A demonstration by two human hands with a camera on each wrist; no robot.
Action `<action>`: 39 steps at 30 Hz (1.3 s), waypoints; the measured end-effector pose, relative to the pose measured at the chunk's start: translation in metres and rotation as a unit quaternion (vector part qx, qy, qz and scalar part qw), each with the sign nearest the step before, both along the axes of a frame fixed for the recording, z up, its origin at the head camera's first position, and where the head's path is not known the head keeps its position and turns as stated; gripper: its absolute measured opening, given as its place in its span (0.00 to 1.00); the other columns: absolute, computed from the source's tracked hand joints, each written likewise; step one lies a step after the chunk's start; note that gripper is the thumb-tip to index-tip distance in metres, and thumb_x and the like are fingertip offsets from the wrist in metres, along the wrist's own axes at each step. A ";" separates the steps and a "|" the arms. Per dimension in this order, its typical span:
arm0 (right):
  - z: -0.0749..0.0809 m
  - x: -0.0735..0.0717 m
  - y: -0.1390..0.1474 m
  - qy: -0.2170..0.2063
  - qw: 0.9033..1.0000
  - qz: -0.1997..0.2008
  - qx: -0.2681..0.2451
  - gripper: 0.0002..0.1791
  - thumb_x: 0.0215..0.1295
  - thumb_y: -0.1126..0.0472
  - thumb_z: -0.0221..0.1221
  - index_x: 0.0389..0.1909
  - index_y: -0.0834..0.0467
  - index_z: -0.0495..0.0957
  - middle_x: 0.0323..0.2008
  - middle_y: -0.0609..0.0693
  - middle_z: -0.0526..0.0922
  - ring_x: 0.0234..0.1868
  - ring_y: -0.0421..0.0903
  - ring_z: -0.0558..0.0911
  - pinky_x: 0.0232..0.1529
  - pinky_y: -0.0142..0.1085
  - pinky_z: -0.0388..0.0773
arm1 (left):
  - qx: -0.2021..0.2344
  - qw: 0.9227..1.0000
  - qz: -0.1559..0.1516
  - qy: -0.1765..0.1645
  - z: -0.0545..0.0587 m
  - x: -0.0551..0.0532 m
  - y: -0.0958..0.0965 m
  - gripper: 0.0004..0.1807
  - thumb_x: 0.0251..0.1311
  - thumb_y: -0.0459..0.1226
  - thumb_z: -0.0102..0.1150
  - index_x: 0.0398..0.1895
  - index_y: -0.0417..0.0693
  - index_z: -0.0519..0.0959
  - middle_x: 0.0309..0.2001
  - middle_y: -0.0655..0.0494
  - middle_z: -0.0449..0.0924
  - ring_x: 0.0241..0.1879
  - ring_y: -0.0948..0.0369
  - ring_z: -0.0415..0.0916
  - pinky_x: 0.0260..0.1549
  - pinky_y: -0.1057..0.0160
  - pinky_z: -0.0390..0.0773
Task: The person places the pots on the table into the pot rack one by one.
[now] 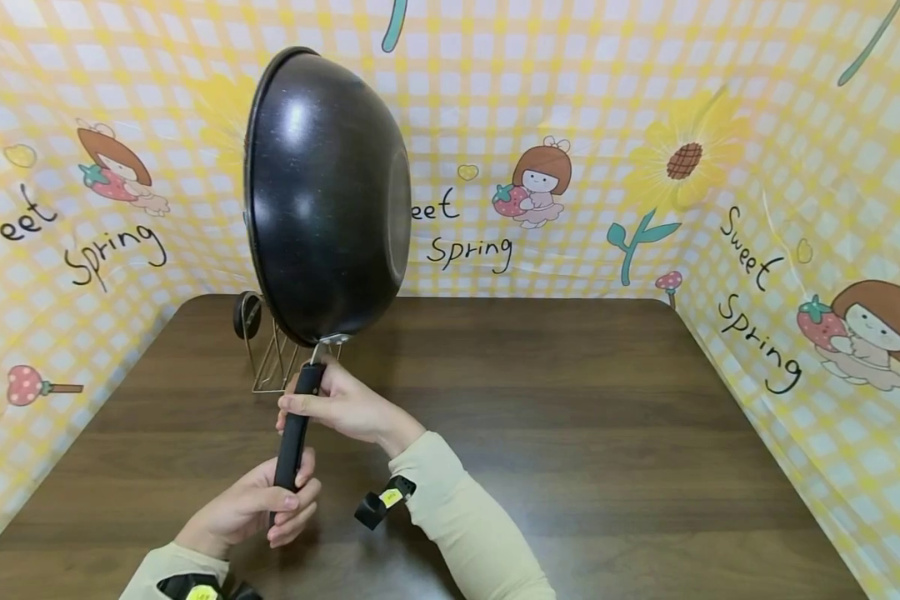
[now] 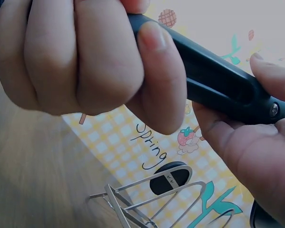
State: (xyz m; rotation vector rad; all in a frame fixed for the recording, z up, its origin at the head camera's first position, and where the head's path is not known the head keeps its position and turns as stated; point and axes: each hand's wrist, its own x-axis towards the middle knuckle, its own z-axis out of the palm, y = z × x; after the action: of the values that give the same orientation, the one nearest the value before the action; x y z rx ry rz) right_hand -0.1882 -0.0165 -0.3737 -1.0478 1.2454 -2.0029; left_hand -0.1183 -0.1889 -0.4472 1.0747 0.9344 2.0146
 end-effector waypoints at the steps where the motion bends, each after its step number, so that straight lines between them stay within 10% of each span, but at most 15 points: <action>1: 0.000 0.000 -0.002 -0.003 1.000 -0.001 -0.001 0.14 0.70 0.81 0.43 0.41 0.57 0.63 0.34 0.48 0.78 0.36 0.43 0.82 0.45 0.36 0.80 | 0.006 1.000 -0.003 -0.001 -0.001 0.000 -0.001 0.09 0.68 0.23 0.37 0.44 0.44 0.60 0.22 0.44 0.54 0.16 0.50 0.52 0.12 0.58 0.58; 30: 0.014 -0.005 -0.050 -0.079 0.997 0.008 0.013 0.09 0.67 0.85 0.43 0.42 0.71 0.59 0.28 0.51 0.76 0.27 0.43 0.82 0.33 0.36 0.83 | 0.116 0.993 -0.022 0.016 -0.002 -0.003 -0.015 0.10 0.69 0.22 0.31 0.48 0.41 0.58 0.21 0.46 0.51 0.12 0.55 0.50 0.05 0.58 0.52; 39: 0.013 -0.007 -0.057 -0.095 0.995 -0.009 0.039 0.16 0.67 0.84 0.45 0.42 0.60 0.60 0.28 0.52 0.76 0.26 0.43 0.82 0.32 0.38 0.84 | 0.129 0.991 -0.038 0.007 -0.005 -0.007 -0.017 0.05 0.70 0.24 0.34 0.41 0.37 0.52 0.21 0.49 0.50 0.12 0.57 0.50 0.05 0.60 0.52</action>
State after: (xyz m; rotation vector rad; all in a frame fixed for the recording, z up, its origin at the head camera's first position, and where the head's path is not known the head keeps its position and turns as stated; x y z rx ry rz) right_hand -0.1947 -0.0731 -0.3604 -0.7920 1.2247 -1.9995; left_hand -0.1255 -0.2062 -0.4521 1.2441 0.6416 2.1060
